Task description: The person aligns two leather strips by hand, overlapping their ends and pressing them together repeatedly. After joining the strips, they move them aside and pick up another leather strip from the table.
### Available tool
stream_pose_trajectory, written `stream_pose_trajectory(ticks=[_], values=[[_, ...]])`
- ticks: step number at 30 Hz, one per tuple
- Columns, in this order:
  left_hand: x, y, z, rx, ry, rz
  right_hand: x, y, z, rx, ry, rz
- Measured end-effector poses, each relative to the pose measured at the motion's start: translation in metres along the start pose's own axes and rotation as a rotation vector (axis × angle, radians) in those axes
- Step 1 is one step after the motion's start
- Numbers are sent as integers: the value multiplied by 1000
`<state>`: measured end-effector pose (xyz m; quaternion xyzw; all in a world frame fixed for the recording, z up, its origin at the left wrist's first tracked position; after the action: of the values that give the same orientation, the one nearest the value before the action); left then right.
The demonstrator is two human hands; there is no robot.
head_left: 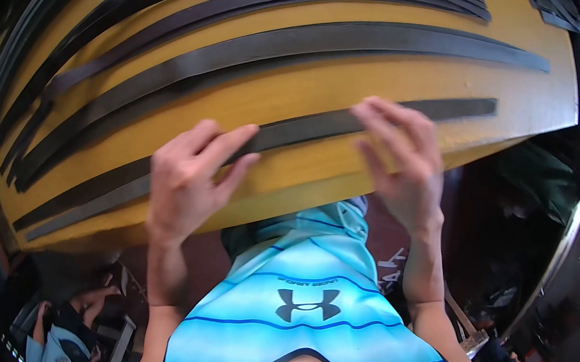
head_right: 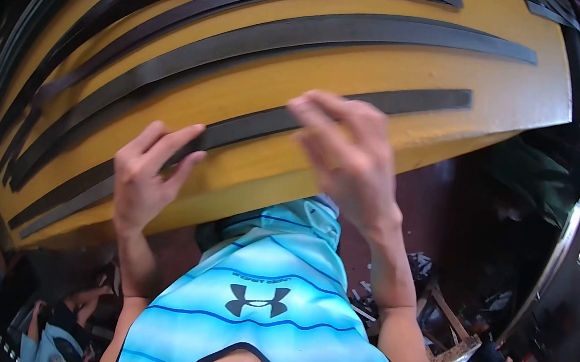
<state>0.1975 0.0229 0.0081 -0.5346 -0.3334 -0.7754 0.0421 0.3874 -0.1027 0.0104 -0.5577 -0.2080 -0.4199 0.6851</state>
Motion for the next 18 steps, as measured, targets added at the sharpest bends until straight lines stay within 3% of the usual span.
stream_pose_trajectory(ticks=[2, 5, 8, 18], values=[[-9, 11, 4, -16, -12, 63, -38, -32, 14, 68, -122, 142], [-8, 24, 6, 14, 71, 219, -53, -36, 26, 131, -97, 117], [-4, 25, 1, 18, 120, 175, -49, -28, 32, 115, -60, 91], [3, -2, -13, 56, -97, 304, -39, -13, 28, 161, -86, 47]])
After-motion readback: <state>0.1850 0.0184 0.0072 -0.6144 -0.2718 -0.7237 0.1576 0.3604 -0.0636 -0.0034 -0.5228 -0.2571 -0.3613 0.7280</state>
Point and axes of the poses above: each hand's wrist, its own z-axis towards the middle knuckle, its own x-axis out of the back of the hand, y = z × x, the point moved 10 cm from there along z, towards the middle knuckle, and after that the axes turned 8 degrees about z, right-handed, at the moved point
